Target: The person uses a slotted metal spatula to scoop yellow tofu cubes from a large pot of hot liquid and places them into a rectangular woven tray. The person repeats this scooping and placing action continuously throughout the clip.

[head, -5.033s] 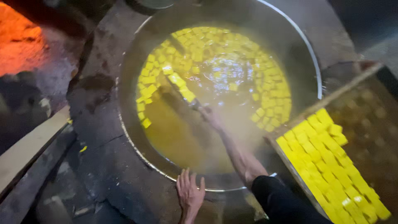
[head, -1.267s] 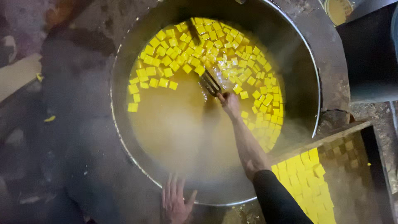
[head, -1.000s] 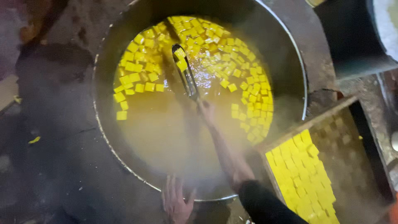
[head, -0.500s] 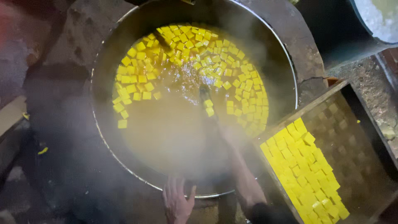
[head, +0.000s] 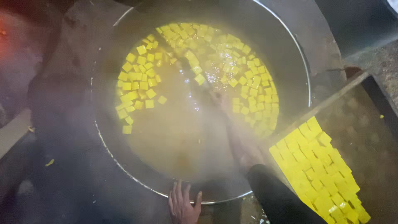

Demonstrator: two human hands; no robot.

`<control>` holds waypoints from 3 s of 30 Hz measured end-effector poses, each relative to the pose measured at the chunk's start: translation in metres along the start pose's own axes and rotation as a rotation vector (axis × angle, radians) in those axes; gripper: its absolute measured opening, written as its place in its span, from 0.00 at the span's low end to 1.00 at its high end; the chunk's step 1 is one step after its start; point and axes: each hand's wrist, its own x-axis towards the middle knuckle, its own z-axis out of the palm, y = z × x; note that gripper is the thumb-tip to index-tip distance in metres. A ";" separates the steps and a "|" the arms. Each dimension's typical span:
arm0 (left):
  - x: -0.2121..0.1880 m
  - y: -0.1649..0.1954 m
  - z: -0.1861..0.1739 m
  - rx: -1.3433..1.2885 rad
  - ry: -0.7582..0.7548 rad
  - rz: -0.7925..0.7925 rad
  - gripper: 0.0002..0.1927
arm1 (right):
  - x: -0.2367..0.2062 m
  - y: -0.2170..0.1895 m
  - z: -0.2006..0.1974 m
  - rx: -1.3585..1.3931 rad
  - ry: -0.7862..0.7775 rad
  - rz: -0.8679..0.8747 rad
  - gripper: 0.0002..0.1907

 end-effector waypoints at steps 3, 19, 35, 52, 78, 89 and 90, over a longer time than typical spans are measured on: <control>0.002 -0.003 -0.006 0.075 -0.092 0.011 0.33 | -0.036 -0.006 0.007 0.132 -0.091 0.046 0.29; -0.032 -0.023 -0.004 0.183 0.153 0.139 0.28 | -0.373 0.151 -0.402 -0.013 0.319 -0.203 0.18; -0.077 0.130 0.023 -0.136 0.315 0.404 0.13 | -0.546 0.332 -0.737 -0.972 0.518 -0.022 0.24; -0.160 0.548 0.189 -0.453 -0.124 1.143 0.18 | -0.590 0.362 -0.767 -1.140 0.683 -0.391 0.15; -0.186 0.680 0.286 0.106 -0.347 1.454 0.06 | -0.760 0.504 -0.678 -0.059 1.123 0.327 0.22; -0.109 0.417 0.139 -0.274 0.081 1.016 0.24 | -0.558 0.394 -0.639 0.111 1.099 0.229 0.16; -0.084 0.372 0.114 -0.289 0.238 0.891 0.21 | -0.544 0.378 -0.625 0.182 0.994 0.119 0.16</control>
